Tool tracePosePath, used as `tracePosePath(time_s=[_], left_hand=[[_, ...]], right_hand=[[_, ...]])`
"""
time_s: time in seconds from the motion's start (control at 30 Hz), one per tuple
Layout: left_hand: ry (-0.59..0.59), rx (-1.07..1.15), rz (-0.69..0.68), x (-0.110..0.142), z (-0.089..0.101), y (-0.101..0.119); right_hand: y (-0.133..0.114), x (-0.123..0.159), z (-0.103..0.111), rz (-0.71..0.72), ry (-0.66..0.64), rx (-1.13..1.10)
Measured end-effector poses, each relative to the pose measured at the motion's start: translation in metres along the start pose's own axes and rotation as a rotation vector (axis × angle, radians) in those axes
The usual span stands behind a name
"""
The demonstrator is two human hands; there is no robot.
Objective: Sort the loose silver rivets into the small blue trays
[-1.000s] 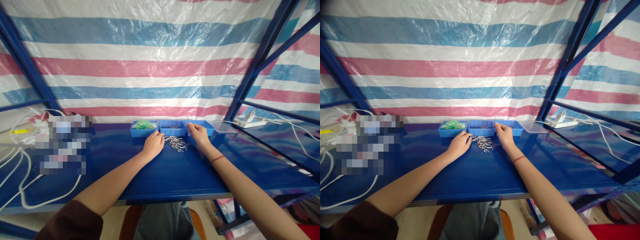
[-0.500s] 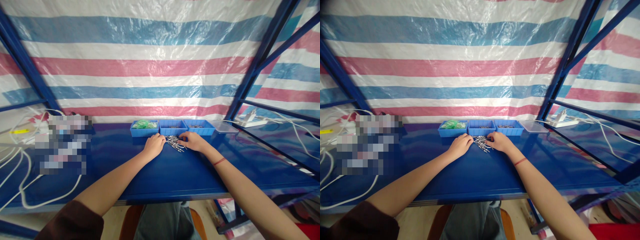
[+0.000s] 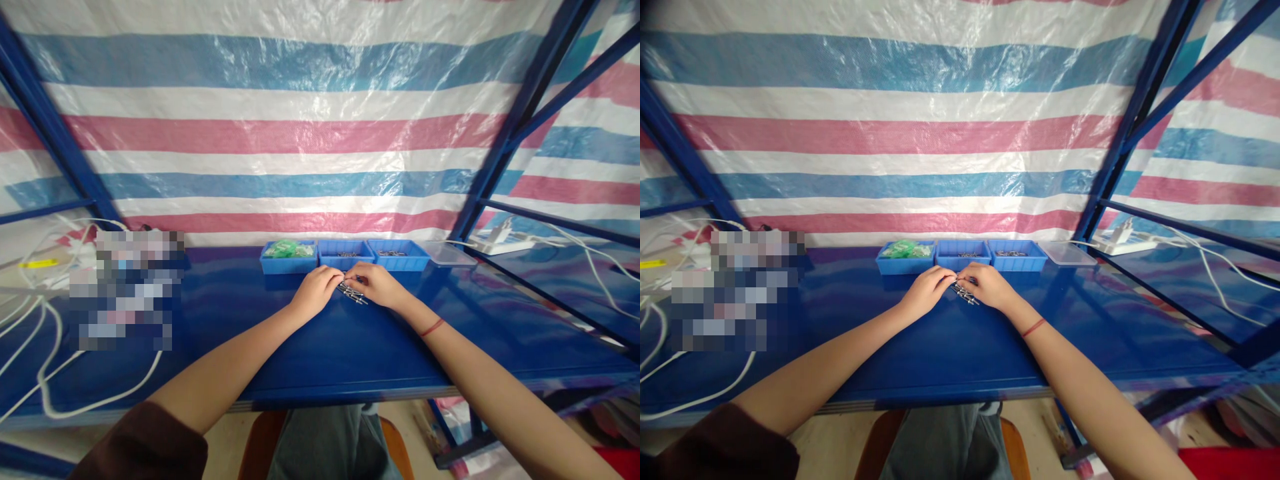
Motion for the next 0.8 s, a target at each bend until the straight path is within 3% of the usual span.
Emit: tracePosePath(time_s=[0.3, 0.8], left_hand=[[0.115, 0.259, 0.141, -0.0008, 0.0065, -0.0053], [0.096, 0.264, 0.168, -0.0014, 0.0078, -0.0056]], right_hand=[[0.0050, -0.0002, 0.0001, -0.089, 0.048, -0.120], [0.0086, 0.0006, -0.0035, -0.102, 0.041, -0.121]])
Point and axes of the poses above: each hand's wrist, its own x-axis away from the middle knuckle, its own z-axis out of the back of the hand, y = z × x, the point moved 6 cm from there along -x, towards the middle knuckle, and after that the axes turned 3 degrees about y, right-handed, at the moved point
